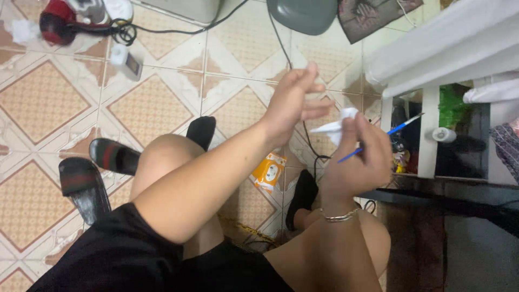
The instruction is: The person sits on the floor holding a black slide sandal and uses a small brush to apply a dark coating to the strap and sole edges, working over different areas of the sandal. They then set the sandal down, take wet wipes from a pack, wipe the brush and their hands, and open a small yellow-lidded container.
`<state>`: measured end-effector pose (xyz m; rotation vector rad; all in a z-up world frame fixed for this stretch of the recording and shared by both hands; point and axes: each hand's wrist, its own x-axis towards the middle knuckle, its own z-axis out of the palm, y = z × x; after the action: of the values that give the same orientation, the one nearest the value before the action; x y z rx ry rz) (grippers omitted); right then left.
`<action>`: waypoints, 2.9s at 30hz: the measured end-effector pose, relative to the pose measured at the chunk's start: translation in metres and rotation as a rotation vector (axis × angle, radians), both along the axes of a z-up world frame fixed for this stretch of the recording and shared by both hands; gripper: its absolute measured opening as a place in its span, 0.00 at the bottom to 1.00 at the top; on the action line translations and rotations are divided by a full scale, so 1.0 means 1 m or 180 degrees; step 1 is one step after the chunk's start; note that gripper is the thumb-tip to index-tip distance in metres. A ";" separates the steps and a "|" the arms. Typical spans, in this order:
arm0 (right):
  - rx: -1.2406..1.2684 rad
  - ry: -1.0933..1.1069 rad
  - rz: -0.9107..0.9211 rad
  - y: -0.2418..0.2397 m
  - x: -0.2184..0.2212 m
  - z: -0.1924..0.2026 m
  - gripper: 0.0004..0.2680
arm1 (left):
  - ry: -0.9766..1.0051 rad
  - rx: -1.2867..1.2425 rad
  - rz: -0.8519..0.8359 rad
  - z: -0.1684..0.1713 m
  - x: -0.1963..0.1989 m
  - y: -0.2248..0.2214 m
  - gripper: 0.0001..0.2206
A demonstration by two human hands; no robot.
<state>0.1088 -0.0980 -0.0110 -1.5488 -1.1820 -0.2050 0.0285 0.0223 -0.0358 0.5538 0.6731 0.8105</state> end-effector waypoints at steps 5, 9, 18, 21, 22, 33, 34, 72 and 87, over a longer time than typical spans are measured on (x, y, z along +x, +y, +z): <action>-0.0143 -0.1324 0.1549 -0.010 -0.051 -0.006 0.09 | 0.0079 -0.0384 0.1382 -0.030 0.018 0.026 0.20; 0.0057 -0.0670 0.2200 -0.022 -0.096 0.003 0.10 | 0.0510 -0.0319 0.2047 -0.030 0.008 0.025 0.18; 0.0162 -0.0035 0.3845 -0.057 -0.073 -0.003 0.07 | 0.0034 -0.0344 0.1687 -0.005 -0.021 0.028 0.27; 0.0248 0.0018 0.2341 -0.046 -0.038 0.008 0.04 | -0.1572 0.0233 0.0403 0.022 -0.034 0.011 0.47; 0.0495 0.0208 0.1466 -0.038 -0.030 0.005 0.03 | -0.1867 0.0570 -0.0014 0.031 -0.037 0.006 0.51; 0.1188 0.0405 0.0199 -0.009 0.002 -0.002 0.04 | -0.1718 0.1549 -0.1258 0.032 -0.020 -0.028 0.57; 0.0811 0.0117 0.0256 -0.010 -0.007 0.006 0.04 | -0.1610 0.1563 -0.1253 0.030 -0.017 -0.031 0.58; -0.0044 -0.0257 0.1725 -0.005 -0.011 0.004 0.09 | -0.1702 -0.0339 -0.0800 0.010 -0.026 -0.048 0.63; -0.0007 -0.0702 0.0704 -0.076 0.048 0.059 0.15 | 0.0222 -0.0138 -0.0892 -0.011 -0.009 -0.036 0.24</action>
<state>0.1572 -0.1744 0.0479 -1.4103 -1.5168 -0.2317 0.0197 -0.0138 -0.0468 0.6233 0.6579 0.5155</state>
